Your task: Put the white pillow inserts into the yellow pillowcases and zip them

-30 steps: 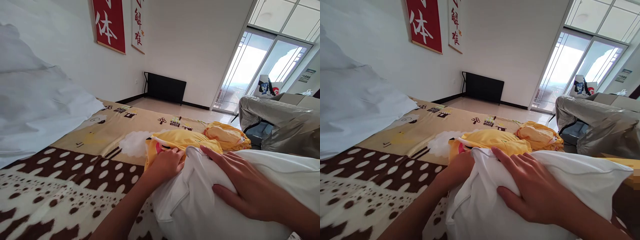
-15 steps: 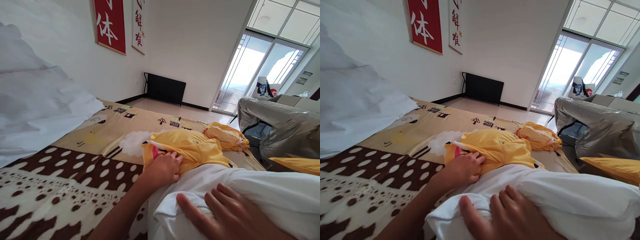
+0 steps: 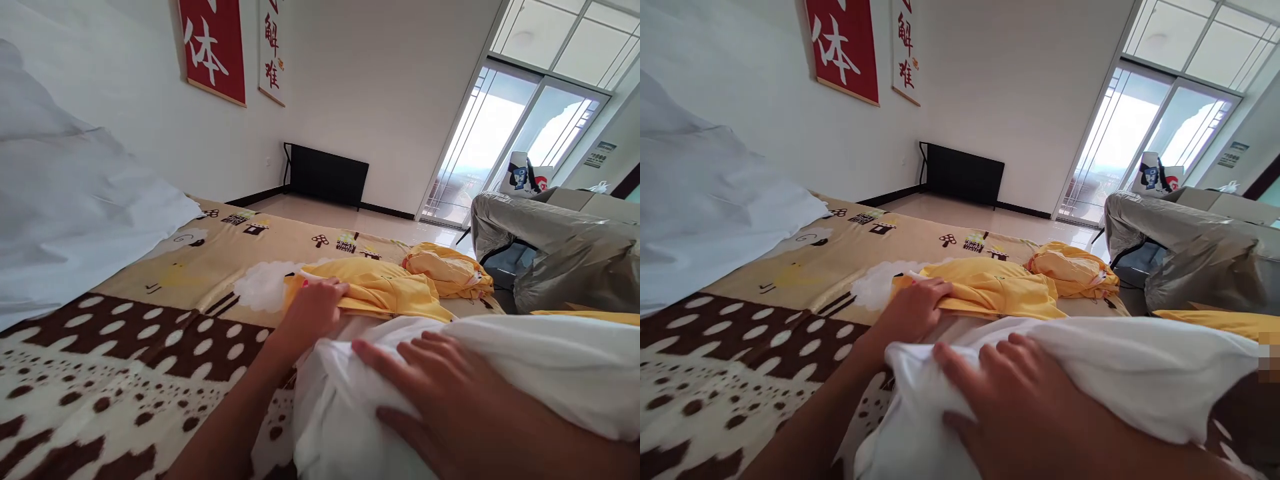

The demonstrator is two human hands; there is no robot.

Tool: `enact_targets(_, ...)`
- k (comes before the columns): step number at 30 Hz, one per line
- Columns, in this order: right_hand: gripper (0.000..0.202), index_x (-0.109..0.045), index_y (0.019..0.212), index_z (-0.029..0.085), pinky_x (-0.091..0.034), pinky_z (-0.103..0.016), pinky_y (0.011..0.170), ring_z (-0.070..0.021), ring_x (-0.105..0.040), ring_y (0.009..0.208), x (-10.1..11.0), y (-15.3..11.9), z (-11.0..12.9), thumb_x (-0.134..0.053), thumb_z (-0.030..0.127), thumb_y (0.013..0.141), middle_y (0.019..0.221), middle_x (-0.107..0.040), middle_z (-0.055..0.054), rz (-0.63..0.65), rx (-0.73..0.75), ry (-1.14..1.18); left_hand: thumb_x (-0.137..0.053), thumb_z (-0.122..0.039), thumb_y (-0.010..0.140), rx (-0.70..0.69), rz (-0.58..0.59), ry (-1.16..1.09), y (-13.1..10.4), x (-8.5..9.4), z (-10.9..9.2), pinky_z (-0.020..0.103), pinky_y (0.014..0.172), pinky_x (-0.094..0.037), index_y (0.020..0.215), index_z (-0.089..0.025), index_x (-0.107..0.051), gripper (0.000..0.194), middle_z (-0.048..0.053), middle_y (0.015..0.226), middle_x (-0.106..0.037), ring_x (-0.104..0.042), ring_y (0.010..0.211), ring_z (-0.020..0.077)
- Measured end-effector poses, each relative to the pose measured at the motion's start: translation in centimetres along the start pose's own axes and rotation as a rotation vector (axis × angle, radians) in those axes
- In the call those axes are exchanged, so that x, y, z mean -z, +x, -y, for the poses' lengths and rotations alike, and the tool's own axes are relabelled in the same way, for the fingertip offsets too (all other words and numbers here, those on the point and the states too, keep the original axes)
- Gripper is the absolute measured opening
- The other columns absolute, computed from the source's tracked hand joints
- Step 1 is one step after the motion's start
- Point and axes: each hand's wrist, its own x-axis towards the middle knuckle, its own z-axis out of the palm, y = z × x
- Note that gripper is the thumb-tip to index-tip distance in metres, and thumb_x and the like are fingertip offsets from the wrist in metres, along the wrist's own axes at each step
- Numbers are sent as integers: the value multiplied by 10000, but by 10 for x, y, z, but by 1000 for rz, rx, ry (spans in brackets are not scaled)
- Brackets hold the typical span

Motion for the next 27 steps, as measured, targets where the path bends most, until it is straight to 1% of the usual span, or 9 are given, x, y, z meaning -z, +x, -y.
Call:
enact_targets(5,445,-463,1297,280,-412,-342,736,-254,-602,912,15,52,-72,-385,487,911,1045,-663,-83,63,-292,117,-456,-115,708,146,-190,-43,3,9,19,281,648,-393,834,-190,-613,214,50,893,-613,-557,817,190)
enact_targets(8,413,-565,1128,201,-402,-316,718,-252,-585,926,13,83,-109,-389,494,897,1013,-655,-104,82,-448,127,-460,-107,677,176,-323,-109,8,5,18,273,656,-381,802,-192,-605,210,33,804,-604,-529,776,173)
enact_targets(10,408,-608,978,163,-401,-301,692,-244,-586,903,5,96,-120,-389,496,890,977,-653,-118,141,-485,135,-478,-130,664,204,-341,-254,11,1,15,255,601,-358,750,-194,-591,155,-4,688,-580,-497,657,140)
enact_targets(12,407,-622,878,150,-401,-293,676,-228,-597,855,-7,101,-117,-386,481,893,940,-660,-121,241,-445,163,-512,-181,664,234,-305,-443,15,-4,15,235,539,-324,704,-191,-583,82,-37,586,-534,-446,557,109)
enact_targets(14,399,-627,862,144,-405,-294,687,-214,-607,822,-19,98,-102,-380,455,902,922,-671,-120,311,-380,188,-544,-207,642,252,-264,-608,21,-13,17,215,508,-305,664,-179,-575,47,-55,528,-487,-418,522,91)
enact_targets(17,377,-633,917,150,-410,-305,721,-216,-616,846,-33,87,-66,-379,430,912,939,-677,-116,323,-285,183,-542,-215,631,286,-238,-767,29,-26,22,199,475,-278,628,-163,-553,54,-65,494,-440,-402,500,79)
enact_targets(19,354,-637,915,161,-414,-312,711,-220,-621,827,-38,80,-42,-386,410,907,909,-680,-108,315,-231,165,-529,-219,636,311,-272,-801,31,-31,23,196,466,-277,629,-159,-543,62,-60,502,-447,-398,494,78)
enact_targets(23,322,-649,886,170,-417,-310,672,-212,-614,755,-41,81,-17,-389,359,886,856,-679,-99,278,-193,151,-507,-179,605,285,-372,-747,24,-21,8,198,459,-275,602,-161,-512,19,-58,502,-431,-370,481,72)
enact_targets(27,314,-669,882,200,-407,-305,670,-204,-607,729,-45,87,-27,-370,296,872,838,-679,-83,250,-308,89,-528,-134,599,209,-413,-564,6,1,-15,206,479,-279,582,-171,-503,48,-70,471,-392,-339,465,65)
